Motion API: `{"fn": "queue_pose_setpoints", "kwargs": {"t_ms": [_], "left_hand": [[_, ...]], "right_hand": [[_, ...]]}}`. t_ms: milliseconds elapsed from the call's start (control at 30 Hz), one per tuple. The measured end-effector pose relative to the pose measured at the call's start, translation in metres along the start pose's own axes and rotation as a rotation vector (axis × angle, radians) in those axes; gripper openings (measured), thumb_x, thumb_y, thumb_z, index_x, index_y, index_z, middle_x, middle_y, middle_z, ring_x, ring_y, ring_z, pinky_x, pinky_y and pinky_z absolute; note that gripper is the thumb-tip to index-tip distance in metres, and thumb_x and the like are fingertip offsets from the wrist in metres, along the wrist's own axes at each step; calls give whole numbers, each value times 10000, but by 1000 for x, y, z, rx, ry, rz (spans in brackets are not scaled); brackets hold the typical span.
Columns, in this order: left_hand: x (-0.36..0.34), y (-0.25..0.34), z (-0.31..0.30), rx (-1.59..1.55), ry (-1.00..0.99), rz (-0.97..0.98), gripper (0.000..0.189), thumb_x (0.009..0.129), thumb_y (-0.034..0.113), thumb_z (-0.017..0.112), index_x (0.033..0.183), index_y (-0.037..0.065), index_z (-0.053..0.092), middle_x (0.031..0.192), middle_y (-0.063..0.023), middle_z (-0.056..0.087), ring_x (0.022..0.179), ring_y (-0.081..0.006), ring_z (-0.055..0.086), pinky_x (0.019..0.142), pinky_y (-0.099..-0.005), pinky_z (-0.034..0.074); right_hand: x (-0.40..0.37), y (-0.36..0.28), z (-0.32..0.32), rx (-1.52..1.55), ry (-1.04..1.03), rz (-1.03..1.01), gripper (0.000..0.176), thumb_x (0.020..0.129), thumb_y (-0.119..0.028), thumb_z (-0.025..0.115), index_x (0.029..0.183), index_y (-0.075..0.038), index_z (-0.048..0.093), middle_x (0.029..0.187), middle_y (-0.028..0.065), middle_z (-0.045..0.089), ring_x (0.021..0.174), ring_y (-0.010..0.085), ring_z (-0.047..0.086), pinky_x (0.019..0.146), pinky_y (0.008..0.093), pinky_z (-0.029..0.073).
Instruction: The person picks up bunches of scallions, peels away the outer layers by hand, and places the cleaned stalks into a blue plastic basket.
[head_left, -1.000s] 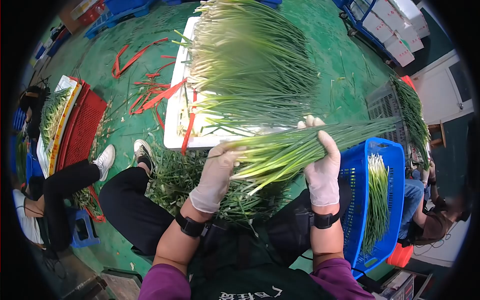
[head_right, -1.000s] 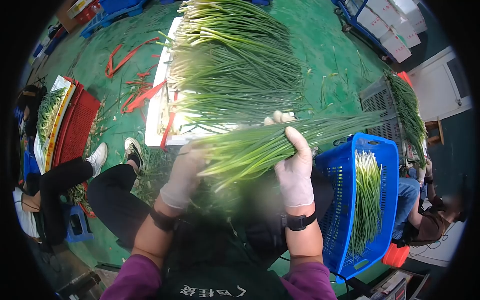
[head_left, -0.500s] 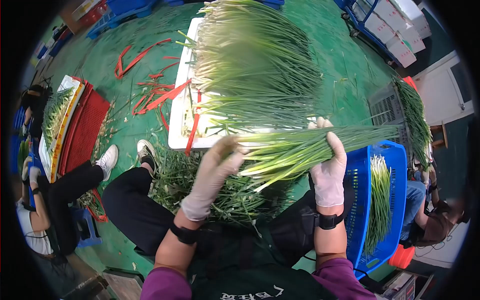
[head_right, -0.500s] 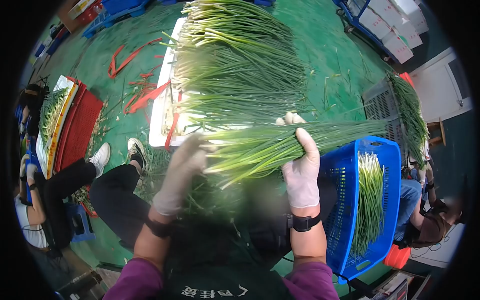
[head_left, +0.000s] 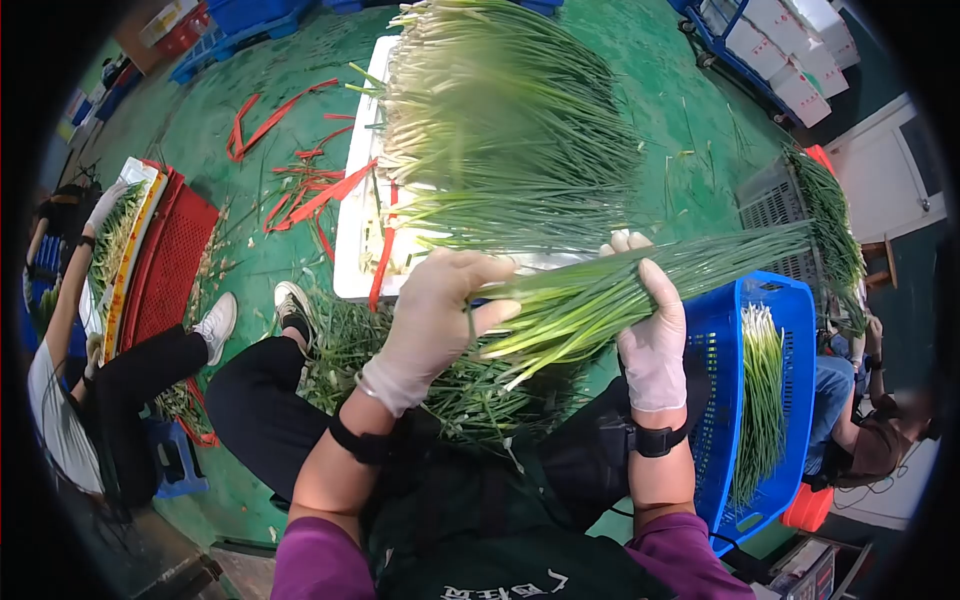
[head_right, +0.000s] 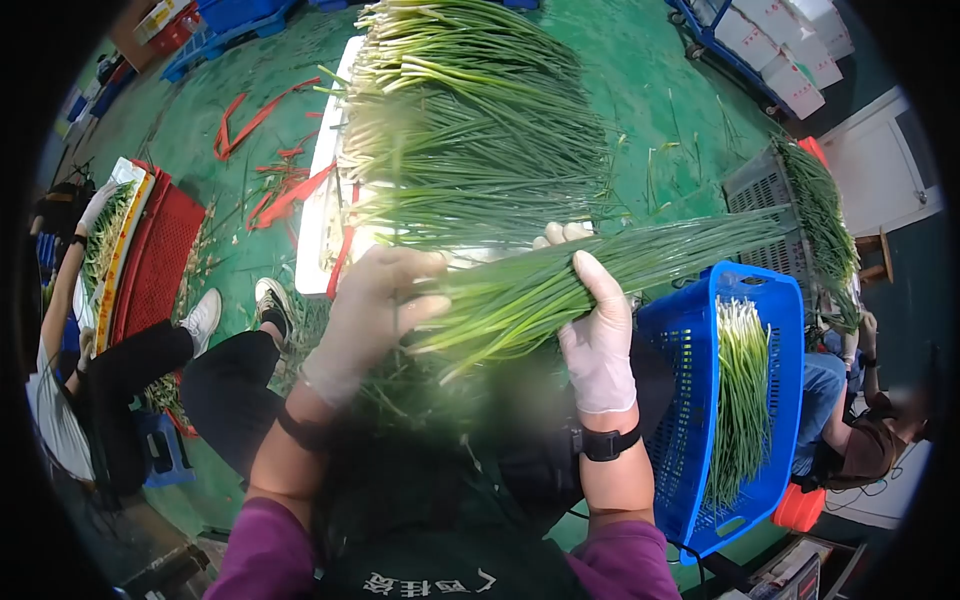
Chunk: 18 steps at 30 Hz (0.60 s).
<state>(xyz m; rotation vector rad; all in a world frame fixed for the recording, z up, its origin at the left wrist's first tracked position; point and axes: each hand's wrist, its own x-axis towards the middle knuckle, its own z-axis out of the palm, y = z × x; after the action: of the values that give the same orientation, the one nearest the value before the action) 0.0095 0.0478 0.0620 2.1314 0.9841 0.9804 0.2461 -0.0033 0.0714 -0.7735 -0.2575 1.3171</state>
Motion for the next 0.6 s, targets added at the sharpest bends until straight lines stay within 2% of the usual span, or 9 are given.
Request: {"fn": "queue_pose_setpoints", "kwargs": {"t_ms": [100, 200, 233, 367, 467, 500, 600], "left_hand": [[13, -3, 2, -177, -126, -200, 211, 819, 167, 750, 978, 31, 717, 821, -22, 680, 756, -142, 583, 734, -288, 482], [23, -1, -11, -649, -201, -485, 222, 869, 208, 711, 935, -4, 708, 754, -13, 658, 742, -110, 579, 738, -270, 477], [27, -9, -13, -575, -275, -394, 283, 912, 255, 665, 901, -26, 700, 749, -3, 651, 735, -83, 571, 722, -258, 468], [26, 0, -19, -604, -379, -489, 315, 915, 304, 639, 864, -1, 702, 754, 3, 646, 734, -77, 551, 691, -243, 445], [17, -8, -10, -500, -117, -482, 339, 919, 329, 626, 831, 11, 702, 760, 15, 632, 720, -78, 538, 664, -239, 430], [11, -18, -10, -604, -50, -523, 320, 931, 341, 611, 930, 31, 694, 744, 45, 568, 655, -69, 478, 611, -235, 392], [-7, -45, -14, -918, 378, -677, 321, 941, 341, 600, 1072, 53, 650, 711, 71, 466, 599, -65, 403, 577, -230, 360]], "right_hand": [[6, -1, -2, -17, -45, 3, 428, 879, -68, 622, 1290, -5, 518, 1271, 160, 593, 1161, 274, 579, 1011, 399, 471], [4, -4, -1, -18, -70, 70, 422, 879, -62, 622, 1286, -8, 524, 1259, 154, 601, 1113, 249, 601, 973, 377, 495], [3, -4, 0, -15, -79, 105, 418, 880, -60, 621, 1284, -9, 526, 1253, 152, 604, 1096, 240, 608, 959, 370, 503], [6, -1, -6, -37, -7, 77, 354, 874, -53, 628, 1223, -21, 578, 1156, 130, 654, 1039, 218, 631, 926, 367, 519], [7, -4, -9, 6, 80, 79, 308, 868, -53, 638, 1174, -30, 610, 1091, 111, 681, 1022, 208, 640, 922, 371, 522], [9, -6, -11, 19, 91, 66, 295, 867, -52, 640, 1161, -33, 617, 1077, 106, 685, 1020, 207, 642, 922, 374, 522], [10, -8, -12, 47, 101, 47, 290, 867, -49, 641, 1156, -39, 619, 1071, 98, 688, 1025, 204, 644, 930, 376, 519]]}}
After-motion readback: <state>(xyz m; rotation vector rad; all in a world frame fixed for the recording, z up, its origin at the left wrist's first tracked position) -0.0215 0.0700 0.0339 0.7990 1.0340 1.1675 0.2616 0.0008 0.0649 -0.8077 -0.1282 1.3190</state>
